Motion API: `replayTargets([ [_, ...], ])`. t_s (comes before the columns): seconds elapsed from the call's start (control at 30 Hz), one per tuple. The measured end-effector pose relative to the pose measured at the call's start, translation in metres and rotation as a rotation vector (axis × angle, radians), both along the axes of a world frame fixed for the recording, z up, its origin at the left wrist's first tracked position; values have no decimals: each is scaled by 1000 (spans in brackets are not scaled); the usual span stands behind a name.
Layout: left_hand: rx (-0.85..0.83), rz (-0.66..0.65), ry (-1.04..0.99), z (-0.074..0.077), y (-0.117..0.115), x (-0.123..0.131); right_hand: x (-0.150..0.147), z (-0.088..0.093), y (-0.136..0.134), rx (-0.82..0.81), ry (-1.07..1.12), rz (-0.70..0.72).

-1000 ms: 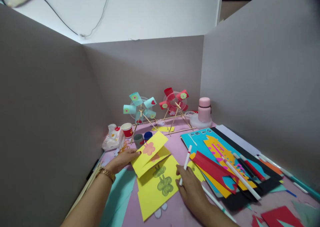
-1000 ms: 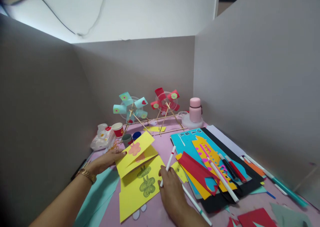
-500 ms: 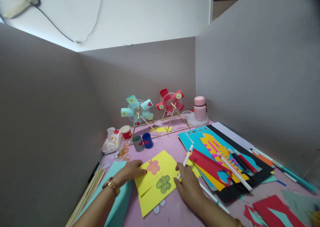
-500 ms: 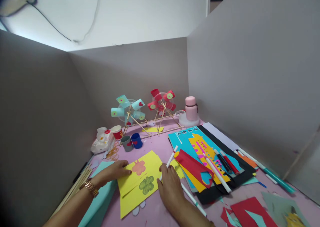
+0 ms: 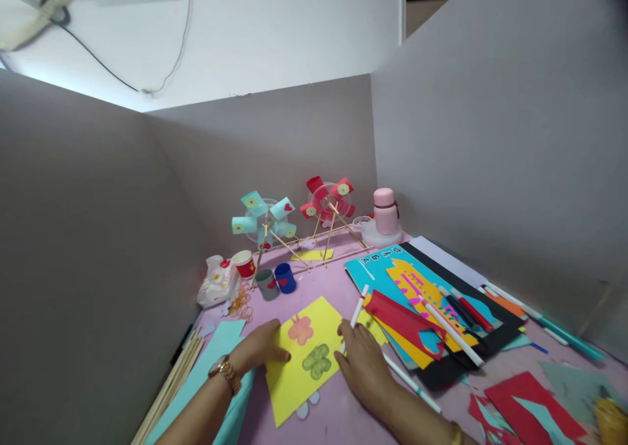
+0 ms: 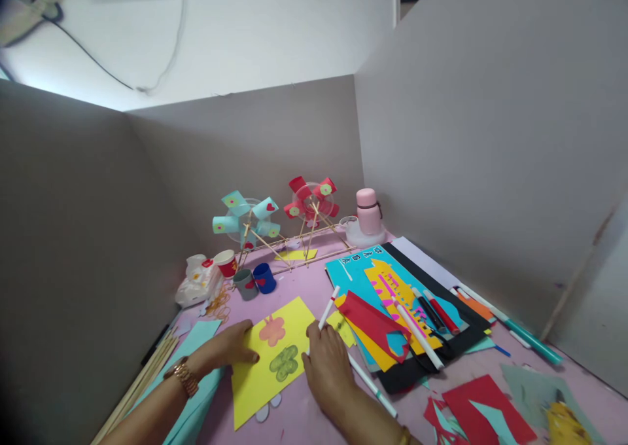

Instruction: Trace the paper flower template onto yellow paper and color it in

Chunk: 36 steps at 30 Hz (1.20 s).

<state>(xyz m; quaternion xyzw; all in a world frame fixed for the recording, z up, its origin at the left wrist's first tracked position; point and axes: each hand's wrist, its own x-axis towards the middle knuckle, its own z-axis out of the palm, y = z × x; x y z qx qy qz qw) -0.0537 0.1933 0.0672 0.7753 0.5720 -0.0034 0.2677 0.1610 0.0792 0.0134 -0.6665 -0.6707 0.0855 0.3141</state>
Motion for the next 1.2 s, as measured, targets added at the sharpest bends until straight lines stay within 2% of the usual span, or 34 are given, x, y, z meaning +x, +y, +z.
replayTargets([
  [0.1,-97,-7,-54,5,-2,-4,0,0,0,-5,9,-5],
  [0.3,-302,-61,-319,19,-9,-11,1,1,0,-13,44,-5],
  [0.43,-356,-63,-421,22,-6,-19,0,1,0,-11,76,-5],
  [0.6,-371,-39,-467,22,-2,-28,1,1,-1,2,126,0],
  [0.8,-361,8,-426,22,2,-33,3,2,0,23,200,7],
  [1.03,-279,67,-350,10,12,-32,5,5,-1,82,292,7],
  [1.2,-188,79,-408,16,12,-29,6,3,-2,168,349,22],
])
